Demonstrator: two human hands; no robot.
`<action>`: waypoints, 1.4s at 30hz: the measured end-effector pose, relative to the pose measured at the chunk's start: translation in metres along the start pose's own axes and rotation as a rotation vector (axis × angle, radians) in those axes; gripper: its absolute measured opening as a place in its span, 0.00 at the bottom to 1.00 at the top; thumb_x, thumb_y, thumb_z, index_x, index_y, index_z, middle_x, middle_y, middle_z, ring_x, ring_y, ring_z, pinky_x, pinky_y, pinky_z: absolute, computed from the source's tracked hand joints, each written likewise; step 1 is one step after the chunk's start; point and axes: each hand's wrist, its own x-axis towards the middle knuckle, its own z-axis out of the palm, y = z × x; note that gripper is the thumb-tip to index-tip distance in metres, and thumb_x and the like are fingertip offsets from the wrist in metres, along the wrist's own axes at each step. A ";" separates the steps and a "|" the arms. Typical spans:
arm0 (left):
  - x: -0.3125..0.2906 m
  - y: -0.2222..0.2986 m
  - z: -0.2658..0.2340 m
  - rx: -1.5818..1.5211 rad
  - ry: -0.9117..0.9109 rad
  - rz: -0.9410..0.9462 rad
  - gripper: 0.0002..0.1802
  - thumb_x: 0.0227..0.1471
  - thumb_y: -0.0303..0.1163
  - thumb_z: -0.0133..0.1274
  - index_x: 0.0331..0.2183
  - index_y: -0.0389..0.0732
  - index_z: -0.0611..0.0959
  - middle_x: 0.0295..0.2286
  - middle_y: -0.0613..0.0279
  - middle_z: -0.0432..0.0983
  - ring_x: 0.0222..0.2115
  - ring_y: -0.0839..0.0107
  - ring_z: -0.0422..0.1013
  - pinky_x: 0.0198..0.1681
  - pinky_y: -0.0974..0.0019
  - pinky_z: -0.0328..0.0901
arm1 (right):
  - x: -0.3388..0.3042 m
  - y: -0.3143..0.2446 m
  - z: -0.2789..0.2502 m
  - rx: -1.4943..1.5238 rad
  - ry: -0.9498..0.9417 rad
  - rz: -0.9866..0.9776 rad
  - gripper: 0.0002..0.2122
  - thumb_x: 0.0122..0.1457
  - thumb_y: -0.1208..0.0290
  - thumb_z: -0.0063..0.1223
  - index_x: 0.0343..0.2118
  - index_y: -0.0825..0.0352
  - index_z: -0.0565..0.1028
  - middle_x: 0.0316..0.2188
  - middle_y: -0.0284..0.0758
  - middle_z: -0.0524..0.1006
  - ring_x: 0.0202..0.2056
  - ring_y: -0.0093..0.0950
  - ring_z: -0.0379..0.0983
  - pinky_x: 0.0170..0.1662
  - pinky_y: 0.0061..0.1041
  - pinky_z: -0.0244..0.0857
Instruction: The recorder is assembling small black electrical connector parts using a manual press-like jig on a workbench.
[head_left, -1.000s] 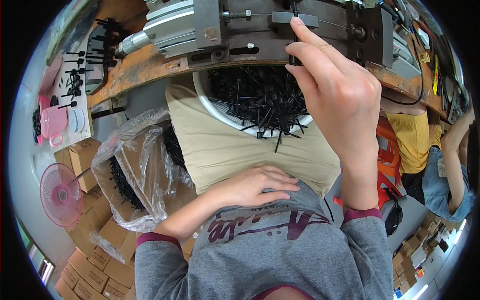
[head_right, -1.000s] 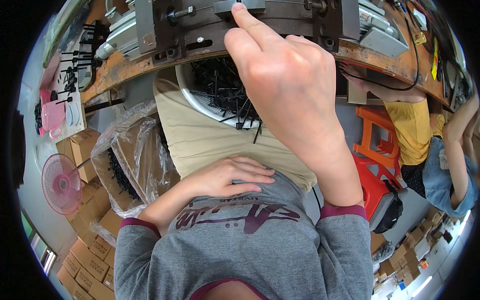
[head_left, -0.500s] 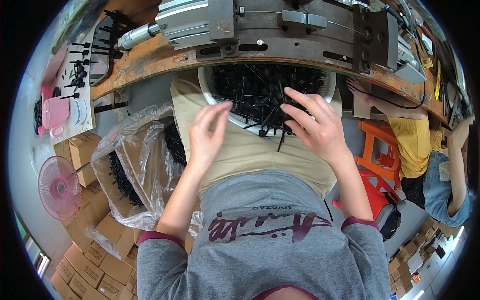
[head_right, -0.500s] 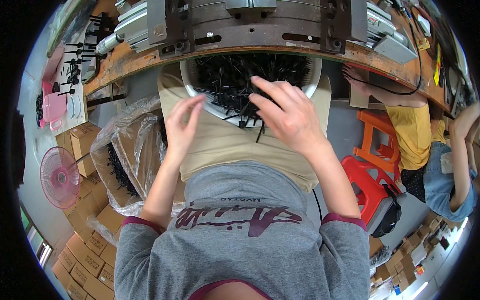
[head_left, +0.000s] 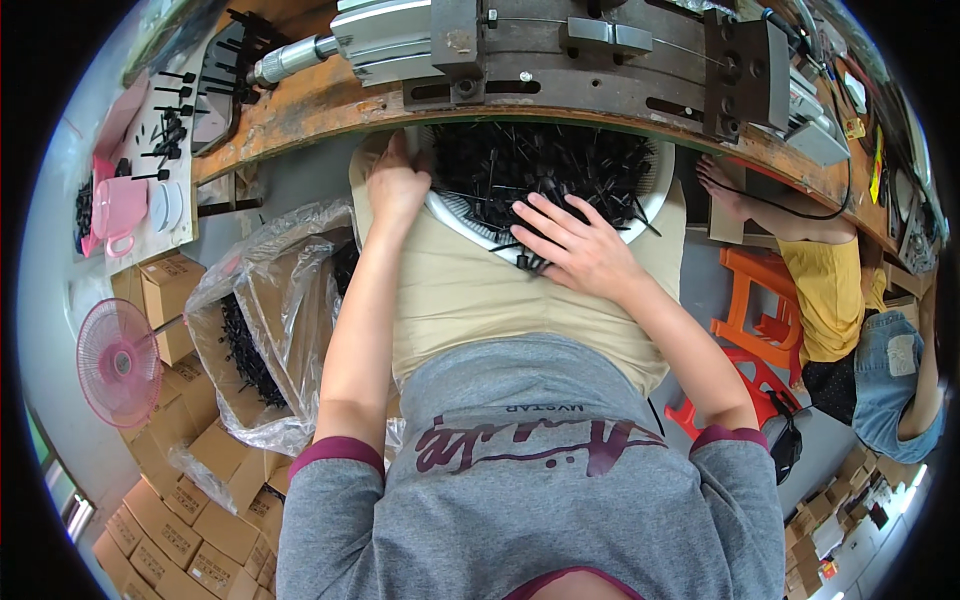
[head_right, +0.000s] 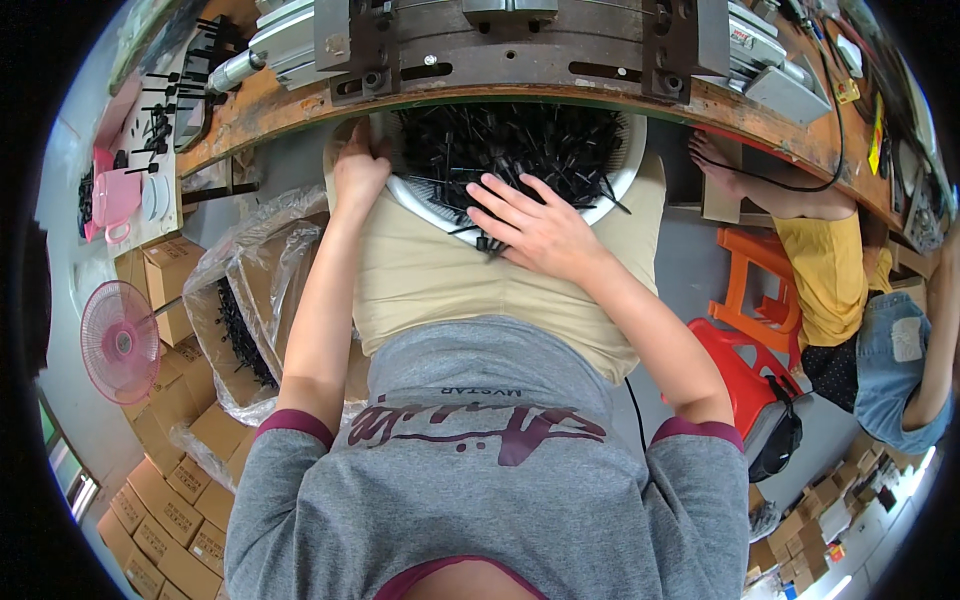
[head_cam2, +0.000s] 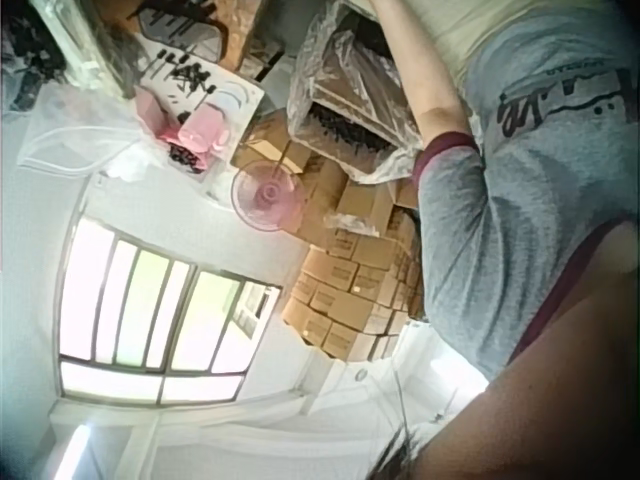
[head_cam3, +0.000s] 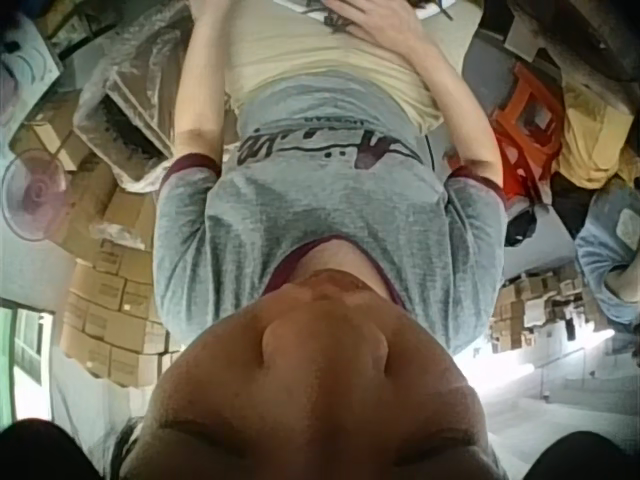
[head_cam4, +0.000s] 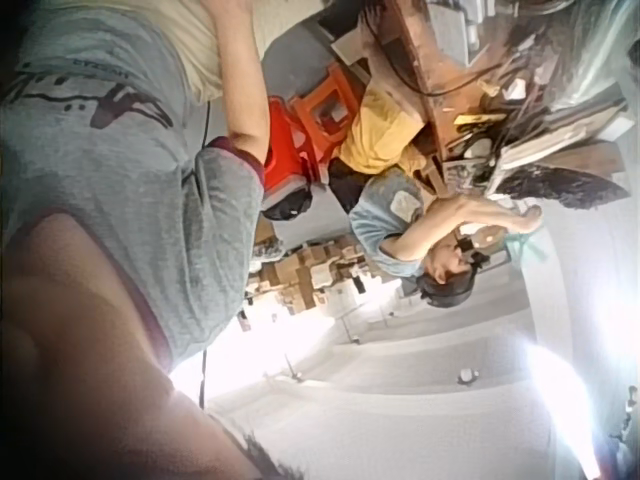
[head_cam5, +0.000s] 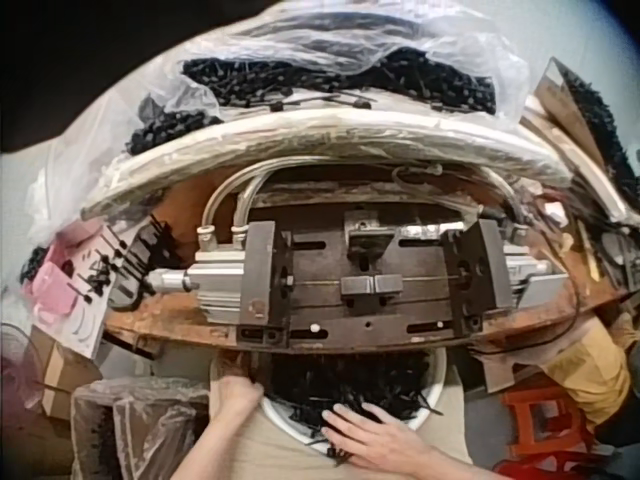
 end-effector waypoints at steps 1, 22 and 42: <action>0.002 0.000 0.000 0.053 -0.017 -0.014 0.34 0.51 0.40 0.55 0.59 0.39 0.71 0.44 0.40 0.78 0.48 0.46 0.73 0.55 0.46 0.63 | 0.005 0.003 0.006 -0.045 0.056 -0.032 0.29 0.51 0.62 0.63 0.58 0.59 0.69 0.66 0.31 0.62 0.67 0.29 0.55 0.66 0.38 0.53; -0.052 -0.001 -0.032 0.012 0.084 0.138 0.17 0.51 0.37 0.61 0.39 0.34 0.81 0.37 0.47 0.75 0.42 0.49 0.71 0.48 0.51 0.64 | 0.073 0.016 0.002 -0.107 0.137 0.243 0.27 0.48 0.62 0.66 0.53 0.59 0.72 0.62 0.36 0.66 0.65 0.33 0.59 0.62 0.49 0.54; 0.028 -0.222 -0.347 -0.418 0.817 -0.468 0.28 0.63 0.55 0.43 0.40 0.38 0.80 0.34 0.58 0.77 0.27 0.71 0.73 0.35 0.65 0.67 | 0.038 -0.045 -0.031 0.131 0.456 0.277 0.26 0.53 0.74 0.63 0.57 0.68 0.70 0.61 0.45 0.66 0.61 0.46 0.61 0.62 0.43 0.54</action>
